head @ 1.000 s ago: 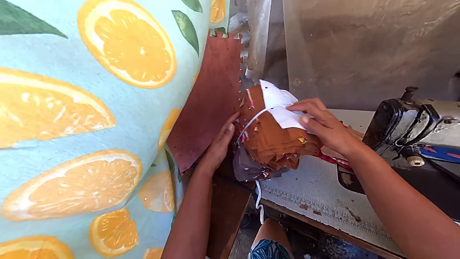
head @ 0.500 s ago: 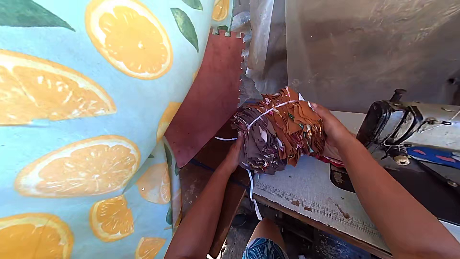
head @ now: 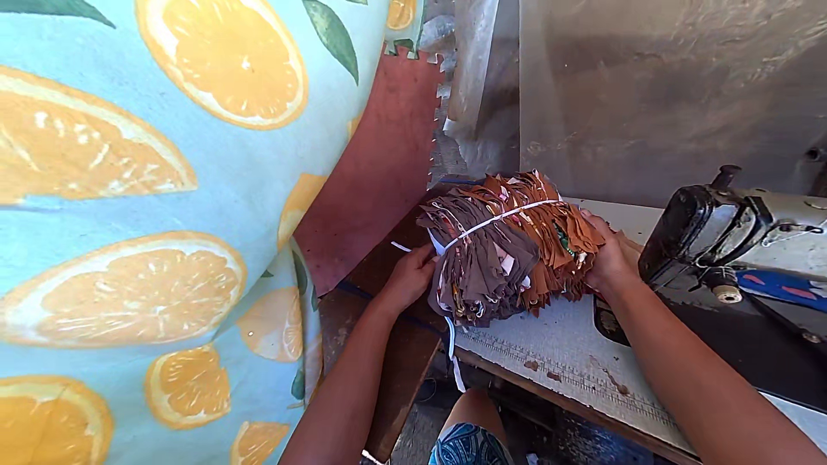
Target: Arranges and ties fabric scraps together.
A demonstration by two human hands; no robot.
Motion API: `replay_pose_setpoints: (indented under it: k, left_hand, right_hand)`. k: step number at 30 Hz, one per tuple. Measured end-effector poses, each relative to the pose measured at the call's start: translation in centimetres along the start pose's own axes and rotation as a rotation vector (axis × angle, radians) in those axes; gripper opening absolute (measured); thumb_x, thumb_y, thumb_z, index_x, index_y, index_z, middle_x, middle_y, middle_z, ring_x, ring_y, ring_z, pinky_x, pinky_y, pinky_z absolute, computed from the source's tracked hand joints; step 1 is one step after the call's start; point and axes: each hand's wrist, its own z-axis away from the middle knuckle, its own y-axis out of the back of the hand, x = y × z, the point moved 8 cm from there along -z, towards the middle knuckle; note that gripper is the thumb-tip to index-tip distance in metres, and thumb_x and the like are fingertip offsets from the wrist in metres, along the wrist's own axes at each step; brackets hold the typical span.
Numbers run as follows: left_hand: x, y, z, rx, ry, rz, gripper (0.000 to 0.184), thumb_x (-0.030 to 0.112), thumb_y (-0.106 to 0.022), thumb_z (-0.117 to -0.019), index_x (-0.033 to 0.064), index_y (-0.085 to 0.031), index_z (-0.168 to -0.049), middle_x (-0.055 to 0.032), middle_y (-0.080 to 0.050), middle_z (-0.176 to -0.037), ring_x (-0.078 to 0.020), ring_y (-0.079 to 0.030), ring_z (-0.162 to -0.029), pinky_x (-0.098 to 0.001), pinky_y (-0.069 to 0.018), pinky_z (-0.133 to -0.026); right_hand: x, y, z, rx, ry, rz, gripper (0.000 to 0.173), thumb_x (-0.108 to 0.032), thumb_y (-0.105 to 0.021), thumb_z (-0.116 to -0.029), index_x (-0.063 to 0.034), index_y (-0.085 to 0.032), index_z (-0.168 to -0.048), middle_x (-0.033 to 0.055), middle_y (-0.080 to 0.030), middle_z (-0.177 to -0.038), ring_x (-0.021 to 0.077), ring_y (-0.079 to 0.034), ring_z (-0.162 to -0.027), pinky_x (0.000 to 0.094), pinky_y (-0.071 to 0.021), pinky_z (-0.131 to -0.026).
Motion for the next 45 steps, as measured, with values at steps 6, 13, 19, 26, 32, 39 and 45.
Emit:
replay_pose_setpoints:
  k: [6,13,19,26,32,39,45]
  left_hand:
    - [-1.0,1.0,1.7,0.098,-0.023,0.221,0.046,0.003,-0.057,-0.0989,-0.0024,-0.048,-0.144,-0.0098,-0.071,-0.105,-0.0114,-0.069,-0.095,-0.0307,-0.0564,-0.090]
    - [-0.4,1.4,3.4,0.181,-0.044,0.315,0.023,-0.002,-0.054,-0.0960,-0.0012,-0.048,-0.118,-0.0056,-0.066,-0.095,-0.0070,-0.066,-0.085,-0.0251,-0.0548,-0.080]
    - [4.1,5.6,5.1,0.324,-0.203,0.267,0.018,0.004,-0.046,-0.1004,0.0045,-0.050,-0.118,0.0000,-0.059,-0.095,-0.0041,-0.059,-0.085,-0.0267,-0.0519,-0.079]
    - [7.7,8.6,4.1,0.178,-0.239,0.227,0.018,0.003,-0.034,-0.1063,0.0116,-0.044,-0.119,-0.0012,-0.053,-0.088,-0.0084,-0.057,-0.068,-0.0261,-0.0534,-0.065]
    - [12.3,11.4,4.5,0.209,-0.291,-0.267,0.020,0.004,-0.043,-0.1049,0.0016,-0.051,-0.123,-0.0072,-0.056,-0.086,-0.0111,-0.050,-0.061,-0.0292,-0.0448,-0.056]
    - [18.7,14.1,3.7,0.270,-0.409,-0.502,0.021,0.005,-0.043,-0.1038,0.0030,-0.053,-0.122,-0.0050,-0.056,-0.083,-0.0111,-0.052,-0.064,-0.0305,-0.0470,-0.060]
    - [24.8,10.9,3.2,0.124,-0.650,-0.418,0.018,0.005,-0.044,-0.1023,0.0036,-0.054,-0.118,-0.0038,-0.058,-0.092,-0.0061,-0.052,-0.065,-0.0243,-0.0465,-0.058]
  right_hand:
    - [-2.5,-2.3,-0.1,-0.114,0.153,0.288,0.055,-0.053,-0.041,-0.1018,-0.0216,-0.054,-0.145,0.0046,-0.058,-0.139,0.0181,-0.058,-0.124,0.0428,-0.0525,-0.099]
    - [-3.6,-4.1,0.0,-0.132,0.204,0.446,0.056,-0.054,-0.042,-0.1011,-0.0221,-0.055,-0.145,0.0124,-0.051,-0.144,0.0277,-0.052,-0.128,0.0522,-0.0479,-0.099]
    - [-6.0,-7.0,1.9,-0.157,0.356,0.681,0.053,-0.047,-0.039,-0.1044,-0.0162,-0.059,-0.143,0.0203,-0.053,-0.135,0.0347,-0.053,-0.120,0.0579,-0.0463,-0.092]
    - [-8.2,-12.6,3.1,-0.181,0.440,0.960,0.052,-0.049,-0.046,-0.1031,-0.0186,-0.062,-0.142,0.0240,-0.054,-0.129,0.0413,-0.055,-0.116,0.0635,-0.0459,-0.092]
    - [-8.8,-17.1,2.5,-0.266,0.465,1.080,0.055,-0.053,-0.050,-0.1022,-0.0141,-0.064,-0.138,0.0188,-0.054,-0.142,0.0426,-0.052,-0.126,0.0654,-0.0447,-0.097]
    - [-8.8,-21.5,2.5,-0.379,0.490,1.249,0.059,-0.058,-0.044,-0.1019,-0.0151,-0.063,-0.138,0.0144,-0.060,-0.138,0.0403,-0.055,-0.127,0.0650,-0.0465,-0.094]
    - [-8.9,-23.3,3.5,-0.396,0.503,1.307,0.062,-0.061,-0.042,-0.1012,-0.0141,-0.062,-0.138,0.0139,-0.059,-0.139,0.0399,-0.053,-0.130,0.0644,-0.0465,-0.094]
